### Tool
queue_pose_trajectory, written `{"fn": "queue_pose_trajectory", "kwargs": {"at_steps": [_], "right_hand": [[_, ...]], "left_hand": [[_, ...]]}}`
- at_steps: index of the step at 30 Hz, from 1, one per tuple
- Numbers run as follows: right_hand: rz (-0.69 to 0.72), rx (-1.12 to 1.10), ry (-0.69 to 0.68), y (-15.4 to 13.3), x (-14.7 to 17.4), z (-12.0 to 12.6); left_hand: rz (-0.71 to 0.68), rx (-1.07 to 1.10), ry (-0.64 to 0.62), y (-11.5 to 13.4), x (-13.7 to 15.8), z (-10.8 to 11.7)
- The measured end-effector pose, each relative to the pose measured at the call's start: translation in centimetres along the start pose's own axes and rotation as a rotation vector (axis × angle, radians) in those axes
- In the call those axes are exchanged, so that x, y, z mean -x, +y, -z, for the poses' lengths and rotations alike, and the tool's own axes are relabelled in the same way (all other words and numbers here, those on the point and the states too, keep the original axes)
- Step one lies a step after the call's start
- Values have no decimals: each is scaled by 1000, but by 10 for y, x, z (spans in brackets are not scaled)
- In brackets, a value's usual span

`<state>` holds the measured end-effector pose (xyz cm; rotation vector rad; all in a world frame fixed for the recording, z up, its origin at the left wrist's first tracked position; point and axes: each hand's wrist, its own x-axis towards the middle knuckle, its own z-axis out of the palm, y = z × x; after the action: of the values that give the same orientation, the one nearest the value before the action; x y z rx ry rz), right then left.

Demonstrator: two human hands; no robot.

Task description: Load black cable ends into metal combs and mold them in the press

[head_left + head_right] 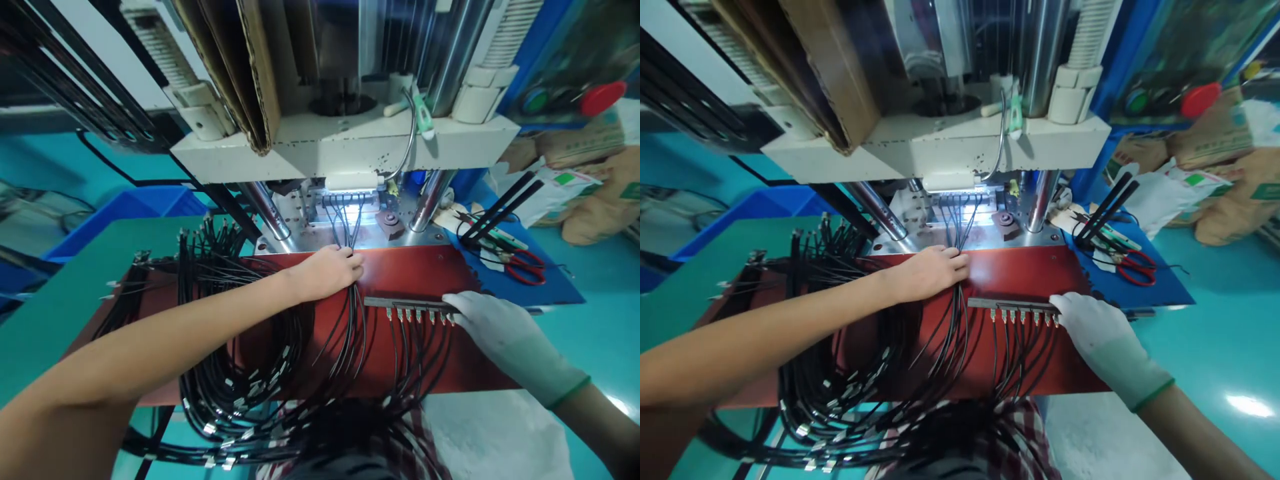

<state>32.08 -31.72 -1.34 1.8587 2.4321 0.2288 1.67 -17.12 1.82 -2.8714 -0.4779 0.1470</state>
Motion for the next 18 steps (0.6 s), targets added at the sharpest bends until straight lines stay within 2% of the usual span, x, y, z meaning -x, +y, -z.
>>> {"fn": "queue_pose_trajectory", "kwargs": {"at_steps": [4,7,9,10,11,12,14,15,16,17,18], "right_hand": [[62,-106,-11,-6,-34,3],[143,-248,19,-11,-62,5],[189,-335,12,-11,-74,4],[219,-378,0,-10,-79,3],[257,-419,-7,-9,-85,2],[294,-455,5,-7,-94,3],[333,-492,92,-4,-121,7],[295,-488,160,-3,-141,10],[222,-473,226,-3,-165,13],[135,-452,275,-3,-190,17],[57,-431,297,-3,-216,20]], "left_hand": [[100,59,161,-10,15,13],[57,132,148,-3,21,7],[20,292,137,2,23,-3],[52,432,180,2,23,-9],[139,602,271,0,23,-14],[289,798,396,-5,21,-19],[724,1285,644,-21,12,-28],[930,1528,709,-31,5,-32],[1079,1743,715,-40,-4,-36],[1151,1916,665,-49,-14,-39],[1153,2059,582,-56,-24,-42]]}}
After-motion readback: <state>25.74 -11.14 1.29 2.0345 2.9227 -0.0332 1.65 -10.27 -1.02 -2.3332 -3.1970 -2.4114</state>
